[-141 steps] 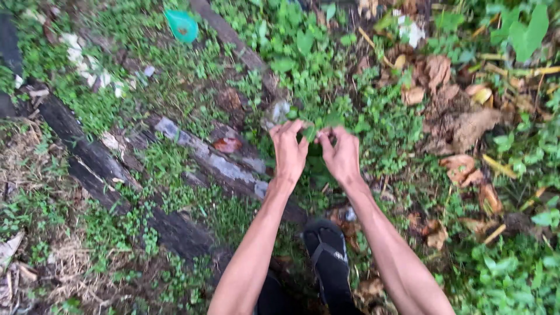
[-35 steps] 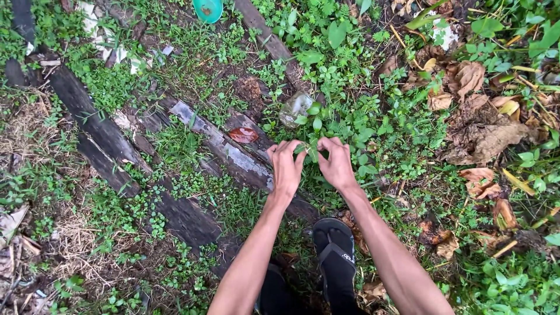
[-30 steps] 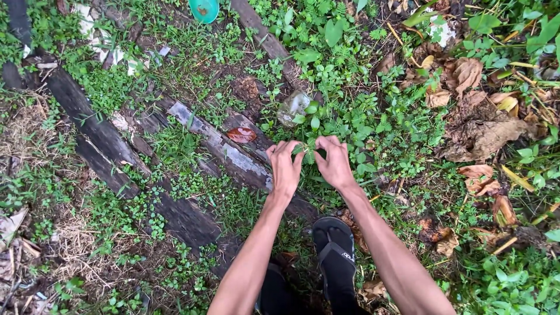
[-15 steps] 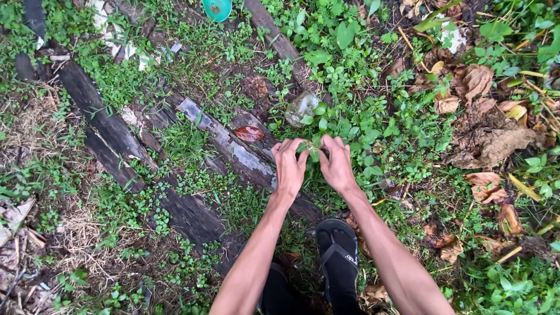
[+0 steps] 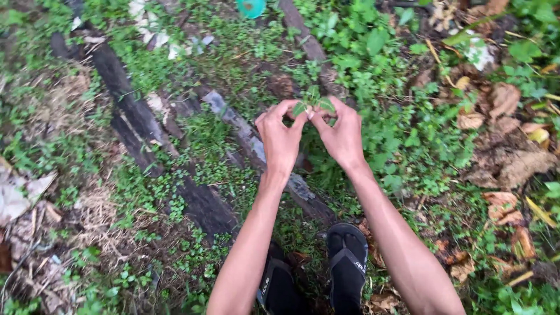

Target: Picking and cleaning small green leaves from plants on the ground in an outdoor setting.

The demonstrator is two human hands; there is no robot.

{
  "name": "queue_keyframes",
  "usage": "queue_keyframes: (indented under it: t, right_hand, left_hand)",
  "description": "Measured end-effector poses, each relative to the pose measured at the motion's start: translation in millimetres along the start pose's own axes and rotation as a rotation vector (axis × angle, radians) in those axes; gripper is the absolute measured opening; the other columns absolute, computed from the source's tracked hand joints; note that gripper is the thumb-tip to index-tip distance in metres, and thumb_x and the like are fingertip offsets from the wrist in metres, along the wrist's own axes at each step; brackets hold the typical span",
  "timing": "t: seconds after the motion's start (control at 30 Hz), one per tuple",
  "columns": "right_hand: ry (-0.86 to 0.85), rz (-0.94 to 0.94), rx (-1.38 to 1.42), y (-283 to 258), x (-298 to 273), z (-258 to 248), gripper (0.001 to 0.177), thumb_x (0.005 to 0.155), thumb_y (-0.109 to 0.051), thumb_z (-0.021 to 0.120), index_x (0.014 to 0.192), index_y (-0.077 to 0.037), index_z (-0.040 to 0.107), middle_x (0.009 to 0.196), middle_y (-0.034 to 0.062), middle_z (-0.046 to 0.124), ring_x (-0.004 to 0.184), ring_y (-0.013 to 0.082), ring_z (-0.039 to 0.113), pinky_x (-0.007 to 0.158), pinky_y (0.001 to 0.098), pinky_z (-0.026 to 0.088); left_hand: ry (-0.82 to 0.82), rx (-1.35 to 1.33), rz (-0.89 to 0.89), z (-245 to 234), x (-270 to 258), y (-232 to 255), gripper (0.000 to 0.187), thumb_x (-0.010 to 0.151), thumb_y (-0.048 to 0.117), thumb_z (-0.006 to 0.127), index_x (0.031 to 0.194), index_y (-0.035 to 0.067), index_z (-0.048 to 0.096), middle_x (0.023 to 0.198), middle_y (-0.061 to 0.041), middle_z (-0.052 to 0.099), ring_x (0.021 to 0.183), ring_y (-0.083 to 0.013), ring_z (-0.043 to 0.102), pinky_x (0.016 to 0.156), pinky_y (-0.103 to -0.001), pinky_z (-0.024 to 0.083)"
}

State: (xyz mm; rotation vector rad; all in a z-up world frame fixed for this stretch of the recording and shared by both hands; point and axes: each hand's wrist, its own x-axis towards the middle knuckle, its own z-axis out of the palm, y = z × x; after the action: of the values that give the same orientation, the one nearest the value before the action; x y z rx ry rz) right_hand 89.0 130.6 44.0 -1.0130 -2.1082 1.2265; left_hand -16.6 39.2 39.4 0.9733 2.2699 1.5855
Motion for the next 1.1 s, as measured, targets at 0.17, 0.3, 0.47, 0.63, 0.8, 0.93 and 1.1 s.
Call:
queue_keyframes:
  t: [0.17,0.3,0.47,0.63,0.8,0.93,1.1]
  right_hand:
    - [-0.159,-0.063,0.086,-36.8,19.3,67.6,0.013,0.091,-0.007,0.076,0.101,0.000,0.070,0.085,0.0042,0.075,0.075,0.0047,0.068,0.068,0.0264,0.053]
    - [-0.291,-0.123,0.142,-51.5,25.2,135.0,0.014,0.088,-0.006,0.076,0.101,-0.001,0.074,0.089,0.0036,0.079,0.077,0.0036,0.073,0.068,0.0259,0.055]
    - [-0.427,-0.069,0.049,-29.3,21.0,206.6,0.013,0.086,-0.005,0.077,0.098,-0.005,0.079,0.084,0.0047,0.080,0.070,0.0096,0.071,0.063,0.0286,0.052]
    - [-0.413,-0.100,-0.051,7.0,10.8,245.3,0.010,0.084,-0.006,0.075,0.094,-0.005,0.078,0.085,0.0065,0.078,0.072,0.0136,0.075,0.068,0.0305,0.058]
    - [-0.323,-0.156,-0.257,4.4,6.6,246.0,0.017,0.082,-0.011,0.081,0.090,-0.002,0.069,0.081,0.0122,0.073,0.076,0.0281,0.071,0.072,0.0418,0.055]
    - [-0.297,-0.154,-0.200,4.9,5.0,238.9,0.017,0.083,-0.013,0.082,0.091,-0.004,0.070,0.085,0.0102,0.074,0.079,0.0273,0.072,0.073,0.0407,0.056]
    - [-0.253,-0.225,-0.146,-16.3,10.2,186.1,0.025,0.081,-0.015,0.081,0.101,-0.003,0.074,0.087,0.0118,0.073,0.074,0.0273,0.069,0.069,0.0409,0.055]
  left_hand:
    - [0.177,0.012,-0.105,-65.8,14.5,-19.9,0.013,0.083,0.010,0.081,0.093,0.003,0.076,0.075,-0.005,0.072,0.065,-0.0131,0.063,0.065,-0.031,0.050]
    - [0.284,-0.068,-0.211,-115.2,16.9,-58.5,0.010,0.086,0.007,0.078,0.093,0.001,0.075,0.077,-0.003,0.075,0.066,-0.0082,0.061,0.061,-0.029,0.051]
    - [0.312,0.076,-0.372,-142.3,7.6,-126.6,0.007,0.086,0.007,0.078,0.089,0.002,0.075,0.076,-0.005,0.076,0.061,-0.0073,0.063,0.059,-0.027,0.052]
    - [0.260,0.221,-0.586,-128.0,-1.5,-176.3,0.005,0.084,0.009,0.079,0.087,0.006,0.076,0.078,-0.006,0.077,0.060,-0.0083,0.066,0.059,-0.028,0.052]
    - [0.354,0.096,-0.510,-125.0,-11.3,-164.8,0.025,0.083,0.013,0.083,0.094,0.002,0.064,0.075,-0.004,0.066,0.062,-0.0097,0.057,0.056,-0.028,0.049]
    - [0.348,0.089,-0.449,-122.5,-22.7,-141.3,0.019,0.088,0.012,0.080,0.096,0.002,0.065,0.078,-0.003,0.061,0.067,-0.0088,0.055,0.058,-0.027,0.048]
    - [0.349,0.075,-0.297,-107.0,-24.4,-95.8,0.016,0.093,0.010,0.075,0.101,0.002,0.064,0.083,-0.004,0.058,0.065,-0.0125,0.051,0.057,-0.028,0.044]
